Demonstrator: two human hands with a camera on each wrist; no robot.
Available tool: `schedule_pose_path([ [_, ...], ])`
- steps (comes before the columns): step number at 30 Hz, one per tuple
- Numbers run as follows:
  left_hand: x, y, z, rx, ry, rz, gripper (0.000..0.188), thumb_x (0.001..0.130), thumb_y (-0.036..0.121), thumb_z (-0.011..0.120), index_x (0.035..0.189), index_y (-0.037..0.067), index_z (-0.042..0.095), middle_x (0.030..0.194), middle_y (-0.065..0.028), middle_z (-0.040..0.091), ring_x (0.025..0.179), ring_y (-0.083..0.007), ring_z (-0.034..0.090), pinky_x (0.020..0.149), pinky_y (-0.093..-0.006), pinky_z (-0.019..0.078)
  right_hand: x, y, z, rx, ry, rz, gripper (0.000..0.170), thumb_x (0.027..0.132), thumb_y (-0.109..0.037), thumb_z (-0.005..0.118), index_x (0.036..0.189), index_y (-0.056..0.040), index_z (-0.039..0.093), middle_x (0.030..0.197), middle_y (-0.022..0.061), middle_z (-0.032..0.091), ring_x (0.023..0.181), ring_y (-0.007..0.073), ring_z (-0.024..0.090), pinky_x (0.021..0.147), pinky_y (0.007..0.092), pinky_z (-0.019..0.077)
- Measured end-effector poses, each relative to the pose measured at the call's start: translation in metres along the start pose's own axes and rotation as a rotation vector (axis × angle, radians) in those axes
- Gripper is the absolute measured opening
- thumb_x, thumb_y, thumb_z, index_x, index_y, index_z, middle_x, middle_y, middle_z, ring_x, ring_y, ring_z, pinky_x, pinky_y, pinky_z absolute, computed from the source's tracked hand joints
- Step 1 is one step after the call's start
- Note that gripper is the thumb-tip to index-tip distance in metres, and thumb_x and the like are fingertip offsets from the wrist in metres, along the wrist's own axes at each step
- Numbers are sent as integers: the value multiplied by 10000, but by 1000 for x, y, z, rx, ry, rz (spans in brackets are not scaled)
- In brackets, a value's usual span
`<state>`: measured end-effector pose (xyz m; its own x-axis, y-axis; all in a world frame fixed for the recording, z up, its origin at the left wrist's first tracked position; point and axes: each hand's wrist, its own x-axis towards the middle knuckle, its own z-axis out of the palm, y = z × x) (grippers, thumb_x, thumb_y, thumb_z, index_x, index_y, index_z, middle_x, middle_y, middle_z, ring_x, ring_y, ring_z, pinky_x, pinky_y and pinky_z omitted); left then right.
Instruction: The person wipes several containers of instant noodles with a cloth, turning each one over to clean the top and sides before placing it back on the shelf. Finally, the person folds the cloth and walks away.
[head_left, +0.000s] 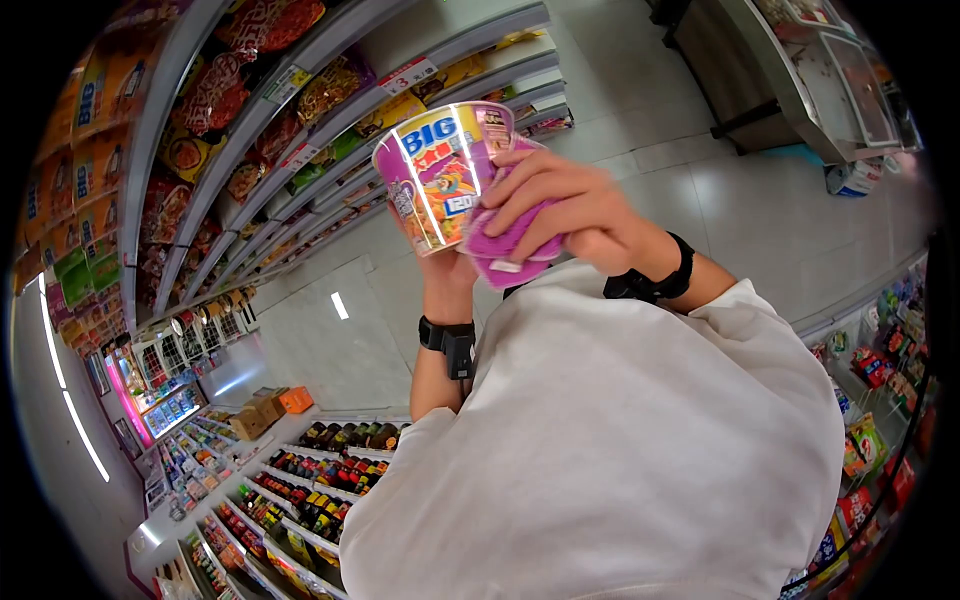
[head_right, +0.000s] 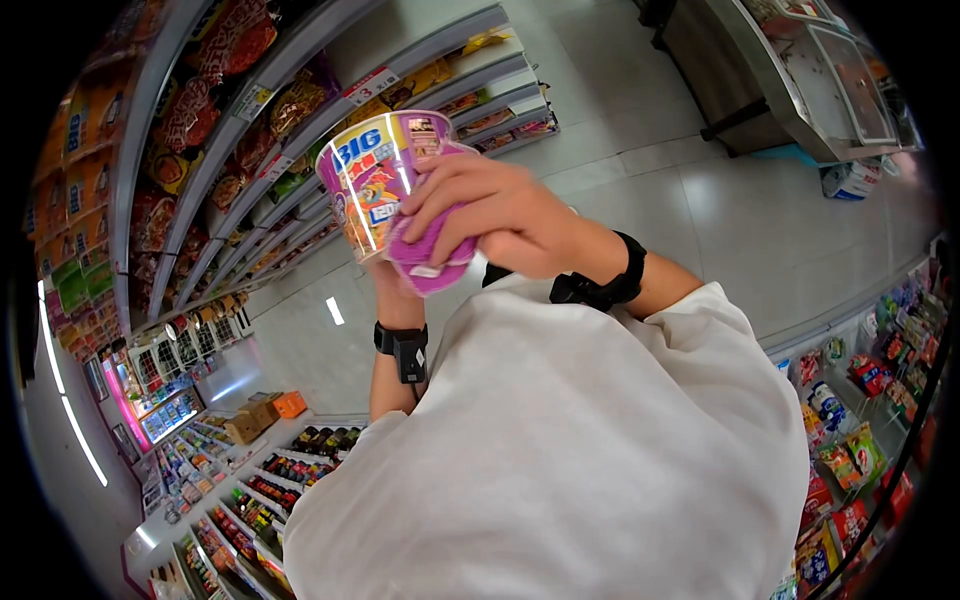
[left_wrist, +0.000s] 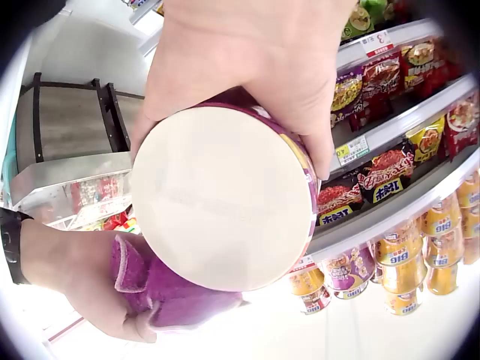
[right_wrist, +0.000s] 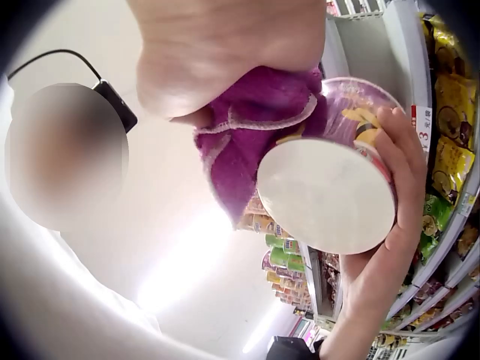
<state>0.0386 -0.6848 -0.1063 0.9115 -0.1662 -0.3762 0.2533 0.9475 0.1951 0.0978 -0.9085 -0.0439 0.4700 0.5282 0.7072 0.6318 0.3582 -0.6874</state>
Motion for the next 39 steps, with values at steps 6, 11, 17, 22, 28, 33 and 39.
schedule_pose_path([
  [6,-4,-2,24,-74,-52,-87,724,958,575,416,1480,83,317,1463,-208,404,1345,-396,405,1102,-573,351,-5,-5,-11,283,490,457,414,821,-137,368,1048,0,686,1269,157,609,987,206,607,713,264,482],
  [11,-4,-11,31,-111,-130,-113,809,923,669,404,1502,115,289,1509,-145,372,1379,-348,380,1119,-568,319,10,17,11,286,478,412,506,850,-109,387,1310,-31,583,1459,167,439,1299,262,459,1059,328,366],
  [17,-11,-10,22,461,-44,106,693,992,584,349,1513,134,270,1539,-90,337,1414,-318,328,1157,-544,249,6,17,9,142,380,314,466,870,-89,405,1290,-53,604,1503,160,384,1411,298,326,1135,390,277],
  [22,-18,-7,-7,755,-193,261,913,842,735,506,1509,155,277,1540,-74,336,1407,-296,351,1142,-536,317,18,9,15,-229,239,130,475,808,-42,463,1232,-116,664,1424,130,495,1373,348,374,1139,478,270],
  [28,-9,-11,24,185,-131,95,1073,692,877,510,1513,230,269,1527,-69,346,1392,-304,368,1154,-526,323,20,4,20,-262,72,50,448,811,-45,470,1202,-107,678,1391,120,532,1355,358,403,1124,491,296],
  [33,-5,-6,27,-312,-210,37,1077,704,859,516,1502,174,286,1496,-111,372,1369,-325,387,1153,-530,326,17,1,30,-243,113,70,447,822,8,507,1210,-131,680,1379,94,546,1356,348,413,1085,480,354],
  [39,1,-12,48,-421,-242,-24,1054,704,755,654,1485,140,303,1495,-131,368,1365,-343,368,1165,-516,302,11,22,47,-697,307,-74,437,819,-96,624,1236,-220,670,1377,16,560,1339,300,453,1111,483,344],
])
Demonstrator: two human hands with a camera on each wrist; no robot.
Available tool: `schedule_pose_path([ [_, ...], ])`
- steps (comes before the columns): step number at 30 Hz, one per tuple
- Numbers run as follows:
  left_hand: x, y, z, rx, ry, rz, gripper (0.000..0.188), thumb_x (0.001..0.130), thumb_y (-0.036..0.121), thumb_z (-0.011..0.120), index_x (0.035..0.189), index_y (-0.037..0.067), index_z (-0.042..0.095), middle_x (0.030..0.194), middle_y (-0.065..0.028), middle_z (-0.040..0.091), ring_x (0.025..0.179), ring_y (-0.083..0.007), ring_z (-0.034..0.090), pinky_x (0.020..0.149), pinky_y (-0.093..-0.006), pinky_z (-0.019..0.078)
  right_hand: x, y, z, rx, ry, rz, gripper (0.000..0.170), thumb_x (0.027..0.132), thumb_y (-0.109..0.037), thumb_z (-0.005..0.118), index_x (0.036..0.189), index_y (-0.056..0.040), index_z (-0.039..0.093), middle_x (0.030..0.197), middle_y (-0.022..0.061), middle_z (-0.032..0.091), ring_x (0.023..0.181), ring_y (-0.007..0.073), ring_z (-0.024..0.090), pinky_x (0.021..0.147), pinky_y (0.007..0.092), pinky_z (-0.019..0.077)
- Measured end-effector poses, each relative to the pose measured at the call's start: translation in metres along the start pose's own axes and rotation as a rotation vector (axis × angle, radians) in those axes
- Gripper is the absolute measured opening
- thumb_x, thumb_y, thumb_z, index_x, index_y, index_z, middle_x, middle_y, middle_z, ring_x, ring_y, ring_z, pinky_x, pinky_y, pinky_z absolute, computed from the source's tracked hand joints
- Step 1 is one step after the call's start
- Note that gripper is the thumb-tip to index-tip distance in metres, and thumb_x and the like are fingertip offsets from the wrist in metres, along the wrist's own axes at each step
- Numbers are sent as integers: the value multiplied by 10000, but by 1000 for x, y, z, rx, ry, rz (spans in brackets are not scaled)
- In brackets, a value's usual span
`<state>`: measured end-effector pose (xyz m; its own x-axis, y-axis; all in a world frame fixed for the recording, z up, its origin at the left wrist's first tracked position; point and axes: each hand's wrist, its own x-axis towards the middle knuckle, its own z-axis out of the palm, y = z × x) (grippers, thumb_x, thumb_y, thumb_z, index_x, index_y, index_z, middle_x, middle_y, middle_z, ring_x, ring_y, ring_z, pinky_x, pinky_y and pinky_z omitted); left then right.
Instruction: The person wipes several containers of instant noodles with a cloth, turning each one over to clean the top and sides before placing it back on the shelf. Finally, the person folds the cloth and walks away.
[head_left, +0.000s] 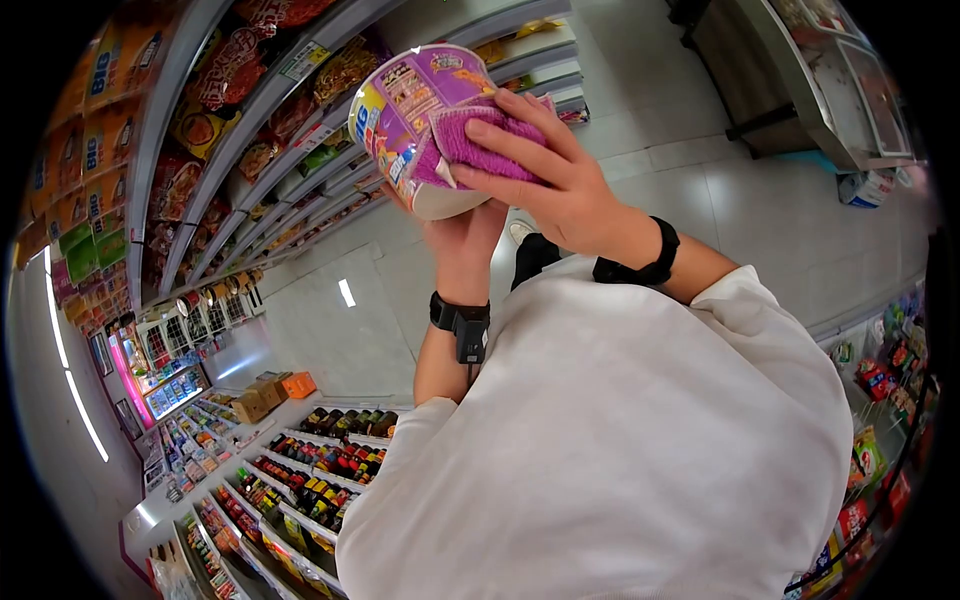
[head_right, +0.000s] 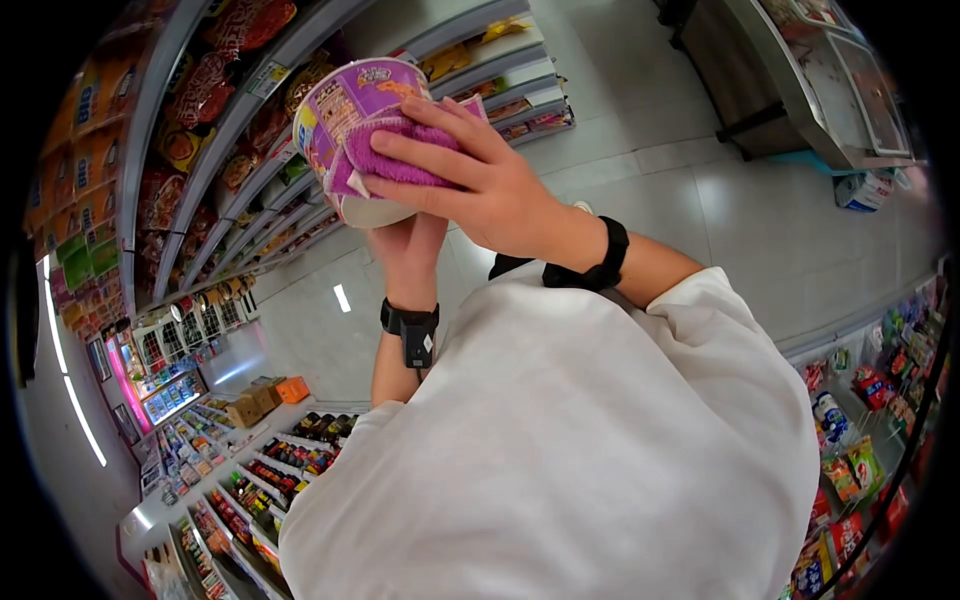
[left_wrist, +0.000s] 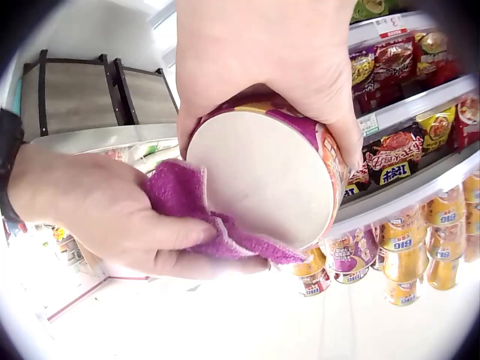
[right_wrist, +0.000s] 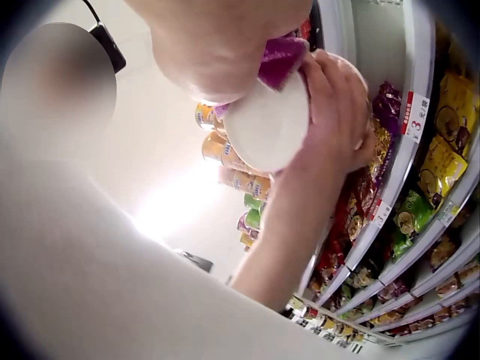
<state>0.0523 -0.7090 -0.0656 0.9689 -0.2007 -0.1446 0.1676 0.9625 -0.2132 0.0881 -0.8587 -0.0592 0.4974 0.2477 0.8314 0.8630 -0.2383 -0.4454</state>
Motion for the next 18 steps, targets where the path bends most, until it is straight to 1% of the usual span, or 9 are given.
schedule_pose_path([
  [3,11,0,-1,89,13,38,1029,729,741,646,1457,86,333,1466,-162,402,1342,-355,398,1163,-492,315,-7,-1,9,-220,65,-69,448,788,-159,655,1222,-266,673,1378,-44,562,1323,241,477,1132,491,330],
  [6,21,7,-6,144,82,54,1001,748,768,602,1443,89,362,1433,-177,441,1299,-367,449,1137,-494,358,-8,0,12,-268,12,-142,398,767,-133,671,1150,-236,711,1333,-36,603,1332,245,467,1128,488,331],
  [7,21,4,-3,438,118,125,991,758,790,566,1430,86,381,1408,-180,470,1262,-378,484,1106,-499,397,-8,-2,12,-257,-14,-142,387,789,-139,649,1164,-230,687,1357,-50,581,1319,190,487,1132,483,348],
  [8,23,4,-2,442,108,115,991,758,790,566,1430,86,381,1408,-180,470,1262,-378,484,1106,-499,397,-9,-2,11,-268,-7,-147,387,789,-139,649,1164,-230,687,1357,-50,581,1319,190,487,1132,483,348],
  [10,31,10,-5,359,34,100,924,830,675,563,1479,80,285,1471,-195,374,1350,-385,373,1138,-529,318,-11,3,5,-110,-207,-247,332,781,-123,650,1107,-170,691,1347,-34,590,1316,197,495,1117,472,376],
  [12,31,15,-3,321,-19,90,897,867,617,561,1504,76,237,1502,-203,325,1394,-389,318,1154,-544,279,-10,8,-3,-70,-208,-297,285,769,-102,649,1050,-133,688,1314,-10,609,1282,217,525,1077,455,417],
  [14,21,20,2,368,88,133,899,855,592,586,1508,87,229,1499,-217,318,1392,-395,311,1141,-572,273,-14,14,-13,-20,-245,-240,252,751,-113,696,1002,-121,718,1235,6,651,1184,248,577,1035,440,428],
  [17,25,15,13,191,-45,68,878,844,555,609,1510,107,252,1486,-217,338,1383,-403,315,1129,-574,278,-29,40,-31,42,-190,-46,232,743,8,622,949,-67,698,1174,61,646,1067,266,595,954,430,468],
  [18,22,14,15,136,-73,15,866,844,544,614,1508,111,264,1486,-217,341,1383,-402,317,1129,-567,277,-23,41,-35,41,-189,-55,232,743,8,622,949,-67,698,1174,61,646,1067,266,595,954,430,468],
])
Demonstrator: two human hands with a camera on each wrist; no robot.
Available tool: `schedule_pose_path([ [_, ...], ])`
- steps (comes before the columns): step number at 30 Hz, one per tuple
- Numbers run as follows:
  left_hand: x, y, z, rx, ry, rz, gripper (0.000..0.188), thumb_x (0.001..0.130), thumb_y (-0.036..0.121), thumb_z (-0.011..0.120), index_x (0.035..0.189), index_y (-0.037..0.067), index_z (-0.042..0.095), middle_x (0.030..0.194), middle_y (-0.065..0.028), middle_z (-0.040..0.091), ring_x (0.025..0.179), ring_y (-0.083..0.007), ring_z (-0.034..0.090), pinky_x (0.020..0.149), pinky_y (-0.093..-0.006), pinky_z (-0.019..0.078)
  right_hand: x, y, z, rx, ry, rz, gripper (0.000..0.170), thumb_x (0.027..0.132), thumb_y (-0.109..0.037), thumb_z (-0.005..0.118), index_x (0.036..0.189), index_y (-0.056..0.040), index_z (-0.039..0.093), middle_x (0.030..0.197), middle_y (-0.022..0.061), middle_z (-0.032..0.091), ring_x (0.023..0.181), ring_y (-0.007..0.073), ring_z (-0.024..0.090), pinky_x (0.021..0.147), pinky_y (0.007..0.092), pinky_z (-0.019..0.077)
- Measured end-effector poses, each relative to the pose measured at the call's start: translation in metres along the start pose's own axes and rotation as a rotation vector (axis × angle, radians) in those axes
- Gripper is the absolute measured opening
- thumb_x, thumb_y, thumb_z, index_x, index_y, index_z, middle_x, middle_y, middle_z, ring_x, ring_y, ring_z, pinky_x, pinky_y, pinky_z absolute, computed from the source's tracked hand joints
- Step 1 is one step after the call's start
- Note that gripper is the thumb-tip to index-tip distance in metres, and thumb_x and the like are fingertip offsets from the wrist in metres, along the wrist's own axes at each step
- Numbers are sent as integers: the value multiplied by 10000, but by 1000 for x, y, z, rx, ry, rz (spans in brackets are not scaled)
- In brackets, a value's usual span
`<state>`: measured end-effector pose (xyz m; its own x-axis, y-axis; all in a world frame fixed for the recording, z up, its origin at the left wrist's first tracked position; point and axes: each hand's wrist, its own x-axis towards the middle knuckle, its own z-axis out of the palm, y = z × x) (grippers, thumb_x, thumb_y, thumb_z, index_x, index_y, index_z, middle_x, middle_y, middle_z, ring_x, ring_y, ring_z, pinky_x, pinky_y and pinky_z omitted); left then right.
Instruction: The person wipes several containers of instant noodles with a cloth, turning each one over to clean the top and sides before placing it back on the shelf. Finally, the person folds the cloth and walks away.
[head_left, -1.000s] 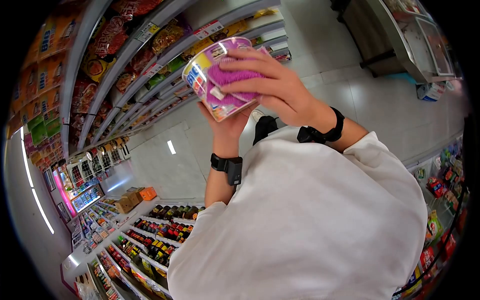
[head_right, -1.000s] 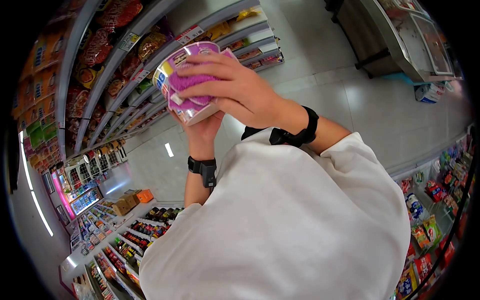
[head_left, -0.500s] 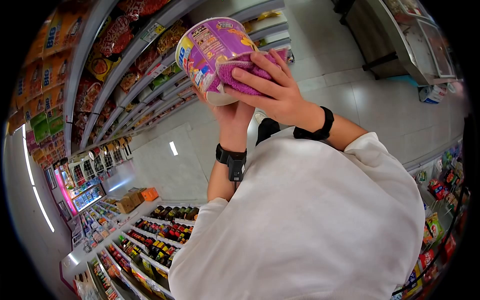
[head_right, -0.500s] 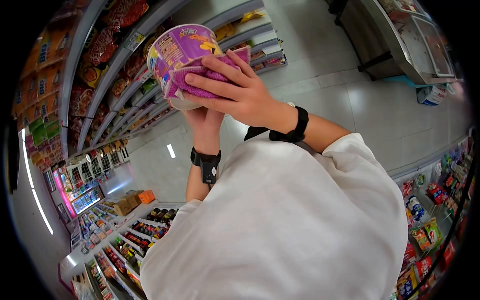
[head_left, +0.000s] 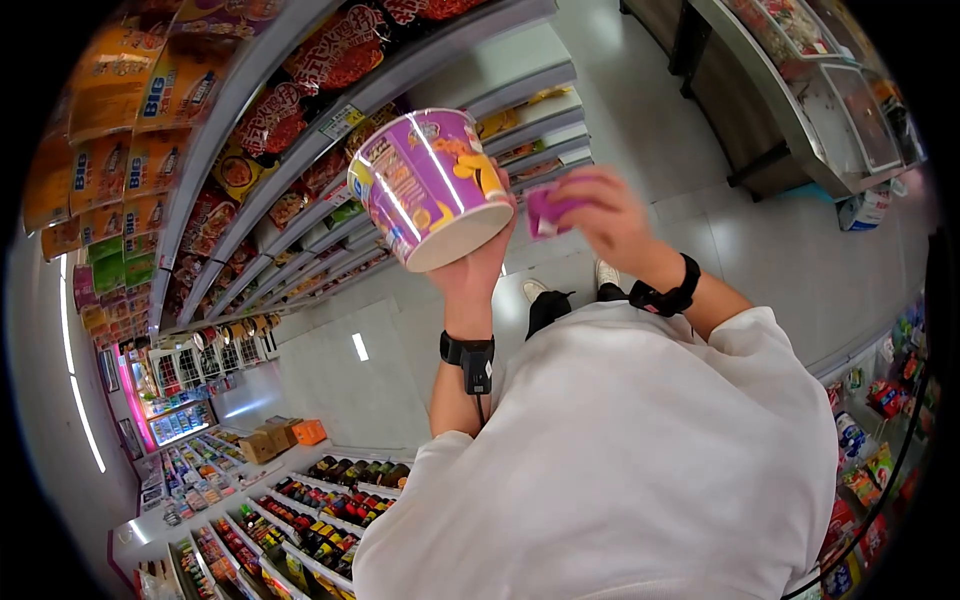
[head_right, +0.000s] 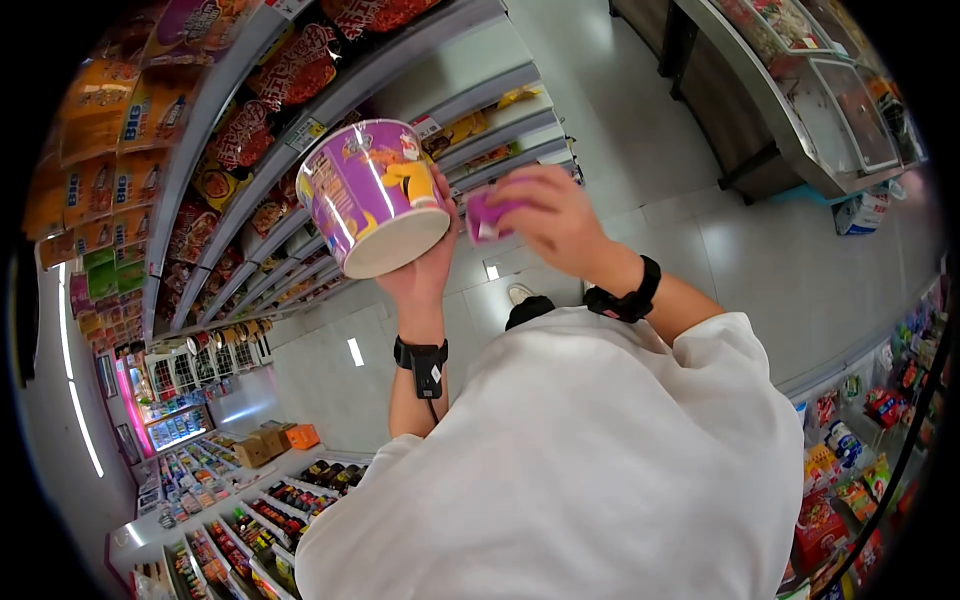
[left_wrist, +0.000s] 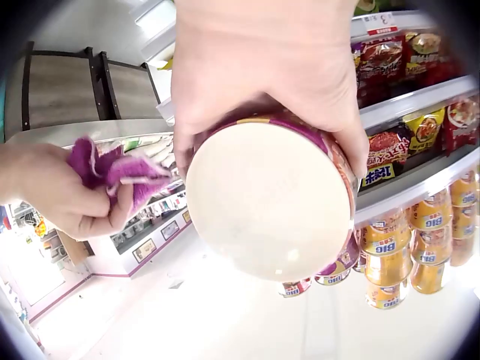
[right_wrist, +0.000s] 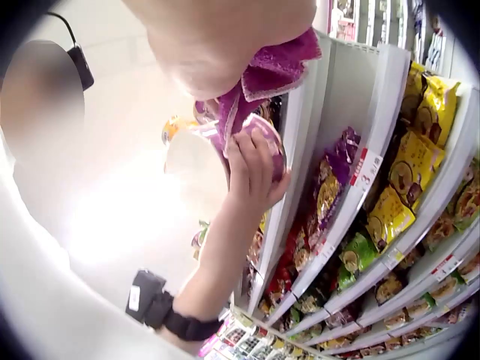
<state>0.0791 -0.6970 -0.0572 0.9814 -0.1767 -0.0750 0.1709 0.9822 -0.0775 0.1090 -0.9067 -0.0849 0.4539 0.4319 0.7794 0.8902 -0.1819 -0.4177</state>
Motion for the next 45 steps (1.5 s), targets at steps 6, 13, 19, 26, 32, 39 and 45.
schedule_pose_path([
  [6,-10,-8,-6,96,0,-32,698,950,576,414,1479,128,331,1495,-152,374,1372,-379,352,1127,-588,268,48,-21,-17,254,265,201,403,763,84,508,1100,-36,693,1273,140,602,1192,334,546,1019,416,447],
  [13,-13,-7,-22,293,104,11,847,861,743,404,1492,182,333,1504,-133,383,1395,-353,330,1119,-600,254,58,-6,-6,201,315,210,366,734,90,512,1029,-8,705,1196,142,658,1180,329,571,998,404,456],
  [19,-12,20,-33,645,200,194,1038,670,784,633,1482,201,351,1525,-67,374,1396,-340,342,1163,-589,215,45,22,-25,587,141,512,219,769,15,434,810,42,647,960,85,650,716,89,559,565,225,449],
  [26,-2,28,29,839,-132,240,996,738,528,794,1494,121,288,1463,-85,437,1347,-268,433,1080,-492,417,107,-4,-52,536,-293,569,795,800,-265,777,1453,-36,387,1150,103,626,772,119,619,700,261,518],
  [32,22,55,62,1161,-301,255,1148,721,95,783,1571,190,18,1471,-80,377,1314,-197,438,1079,-362,397,162,-34,-67,442,-420,552,995,702,-280,886,1447,-17,281,1192,137,613,959,180,662,793,302,554],
  [39,46,57,174,1487,-550,525,920,882,115,667,1553,26,45,1453,-122,404,1305,-215,448,1081,-338,368,222,-44,-82,372,-167,486,1039,683,-216,899,1455,-21,232,1249,154,550,1072,182,606,822,307,564],
  [45,97,76,257,1617,-756,902,678,950,93,557,1525,-11,212,1367,-148,497,1207,-205,516,1011,-321,419,300,-34,-86,241,26,335,1058,701,-274,875,1491,-22,218,1259,171,592,940,170,669,780,301,566],
])
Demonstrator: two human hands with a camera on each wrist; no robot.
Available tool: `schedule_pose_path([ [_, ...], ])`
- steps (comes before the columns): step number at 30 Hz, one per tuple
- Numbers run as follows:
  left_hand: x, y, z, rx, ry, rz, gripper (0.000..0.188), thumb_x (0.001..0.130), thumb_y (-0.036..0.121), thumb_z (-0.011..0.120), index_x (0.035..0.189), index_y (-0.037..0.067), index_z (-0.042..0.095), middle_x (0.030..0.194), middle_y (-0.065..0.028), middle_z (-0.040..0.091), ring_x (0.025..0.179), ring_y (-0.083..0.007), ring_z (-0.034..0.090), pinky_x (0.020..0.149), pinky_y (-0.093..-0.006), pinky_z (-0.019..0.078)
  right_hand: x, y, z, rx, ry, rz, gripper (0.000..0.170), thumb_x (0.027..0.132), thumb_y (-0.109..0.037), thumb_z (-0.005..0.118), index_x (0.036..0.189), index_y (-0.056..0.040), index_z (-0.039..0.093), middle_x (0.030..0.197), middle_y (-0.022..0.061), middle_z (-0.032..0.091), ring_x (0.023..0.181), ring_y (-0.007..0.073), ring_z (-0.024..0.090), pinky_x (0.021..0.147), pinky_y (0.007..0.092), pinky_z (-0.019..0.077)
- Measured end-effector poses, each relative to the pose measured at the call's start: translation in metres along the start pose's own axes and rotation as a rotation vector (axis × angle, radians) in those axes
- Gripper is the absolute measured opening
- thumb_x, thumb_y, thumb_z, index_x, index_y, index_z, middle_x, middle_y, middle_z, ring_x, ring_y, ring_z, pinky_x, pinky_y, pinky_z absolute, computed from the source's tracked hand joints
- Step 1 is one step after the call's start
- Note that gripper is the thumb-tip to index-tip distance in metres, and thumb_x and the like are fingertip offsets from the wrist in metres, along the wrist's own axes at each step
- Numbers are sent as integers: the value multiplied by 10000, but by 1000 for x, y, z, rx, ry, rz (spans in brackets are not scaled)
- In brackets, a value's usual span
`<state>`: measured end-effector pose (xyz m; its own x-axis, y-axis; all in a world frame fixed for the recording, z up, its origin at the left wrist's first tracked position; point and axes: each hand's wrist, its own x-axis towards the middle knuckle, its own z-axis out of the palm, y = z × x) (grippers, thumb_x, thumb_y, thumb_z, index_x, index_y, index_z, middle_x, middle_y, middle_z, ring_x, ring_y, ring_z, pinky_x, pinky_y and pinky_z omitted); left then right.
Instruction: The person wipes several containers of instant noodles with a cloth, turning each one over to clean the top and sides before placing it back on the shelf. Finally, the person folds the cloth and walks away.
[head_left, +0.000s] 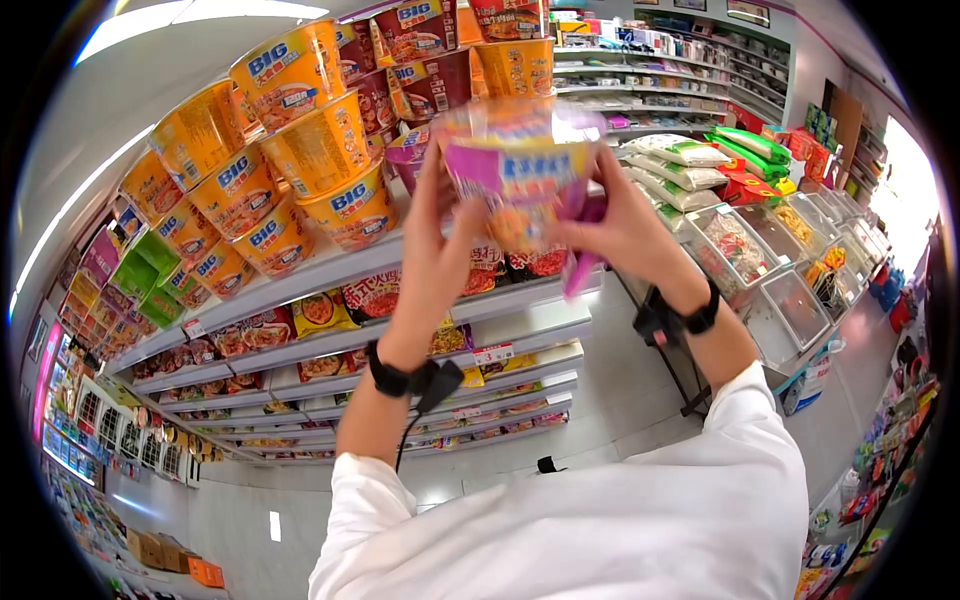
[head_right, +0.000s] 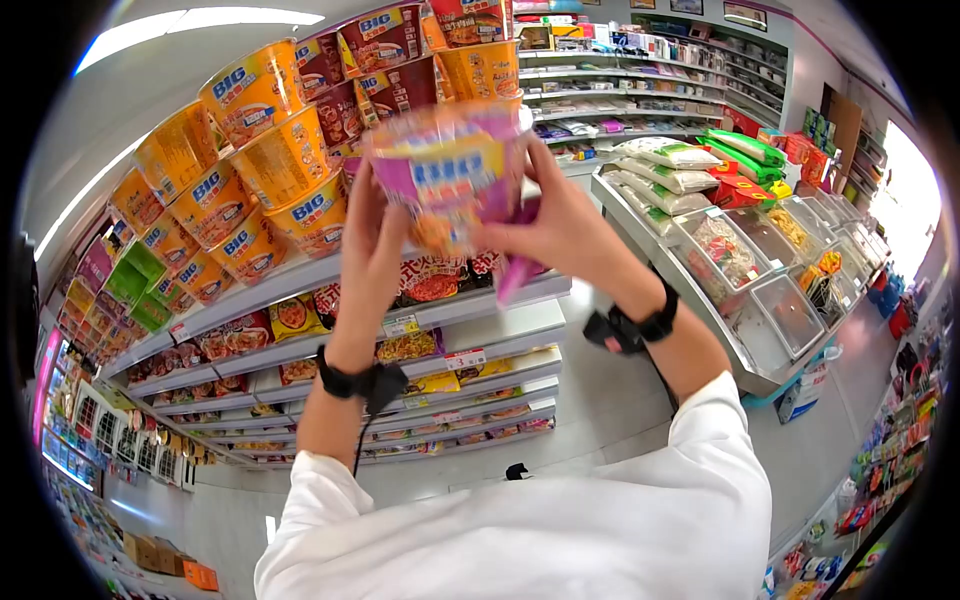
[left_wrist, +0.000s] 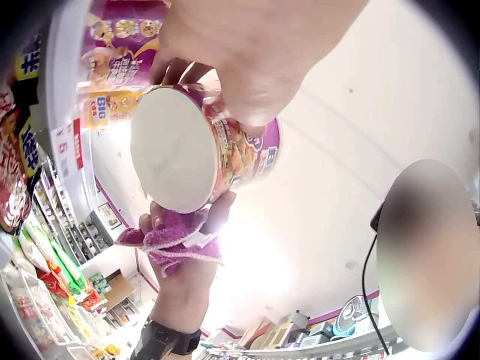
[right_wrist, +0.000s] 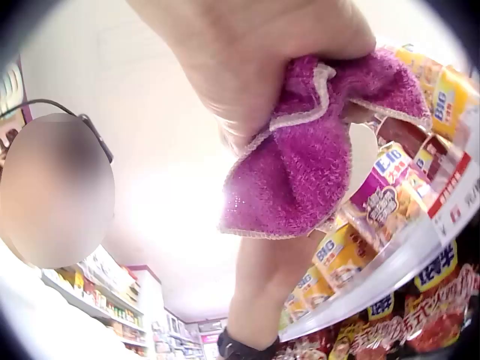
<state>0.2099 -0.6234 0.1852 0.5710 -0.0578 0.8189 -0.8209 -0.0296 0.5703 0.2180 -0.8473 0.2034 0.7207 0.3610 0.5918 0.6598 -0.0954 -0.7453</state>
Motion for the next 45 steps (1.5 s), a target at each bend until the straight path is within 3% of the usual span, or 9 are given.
schedule_pose_path([
  [8,87,-17,-21,170,179,129,624,1002,243,481,1509,-26,236,1167,-195,615,1041,-203,595,862,-323,482,133,7,-13,-246,-82,-242,913,698,-481,854,1326,18,418,1086,111,661,632,64,608,428,195,425],
  [12,95,-10,-20,318,196,245,643,1011,284,494,1493,-53,234,1198,-213,618,1002,-250,635,842,-348,500,138,8,-18,-277,-79,-181,831,715,-455,852,1266,19,449,1039,110,664,628,62,608,422,192,423],
  [17,82,-11,6,208,56,108,682,1016,297,508,1493,-62,178,1182,-221,623,1004,-266,643,831,-339,502,109,-7,-46,-319,-73,-141,808,742,-274,860,1348,29,420,1232,112,589,967,165,646,854,289,530],
  [25,82,-48,56,365,-36,-43,748,927,266,643,1453,-86,244,1002,-210,672,829,-277,662,747,-352,507,99,57,-106,-429,-135,-12,844,705,-305,859,1366,5,436,1213,131,612,972,180,644,855,296,516],
  [33,74,-75,61,639,5,-281,573,893,213,670,1359,-30,441,1203,-180,635,1103,-224,618,932,-323,464,119,116,-107,-355,-296,47,827,673,-253,879,1318,43,454,1287,153,590,1047,211,621,932,309,483],
  [36,68,-79,53,241,-92,-402,470,936,161,619,1334,-45,475,1219,-106,618,1089,-165,575,952,-303,437,117,102,-113,-409,-390,203,811,708,-224,854,1347,21,417,1246,154,614,792,164,680,671,283,551],
  [38,48,-67,38,261,-22,-426,448,935,172,610,1312,-39,493,1203,-119,626,1079,-190,591,932,-309,454,103,70,-117,-394,-415,228,755,736,-224,822,1336,18,434,1183,163,644,743,163,680,624,289,539],
  [41,22,-42,9,318,162,-368,409,944,197,591,1280,-25,520,1169,-113,622,1057,-207,590,924,-318,456,83,76,-125,-742,34,-372,508,811,-338,746,1124,39,615,829,141,707,717,228,689,662,346,542],
  [45,21,-40,-14,81,572,-392,423,989,241,534,1334,3,481,1257,-85,564,1205,-185,490,1070,-343,344,49,8,-72,-386,-295,-113,459,880,-341,664,1153,27,633,1063,191,683,872,299,683,821,359,521],
])
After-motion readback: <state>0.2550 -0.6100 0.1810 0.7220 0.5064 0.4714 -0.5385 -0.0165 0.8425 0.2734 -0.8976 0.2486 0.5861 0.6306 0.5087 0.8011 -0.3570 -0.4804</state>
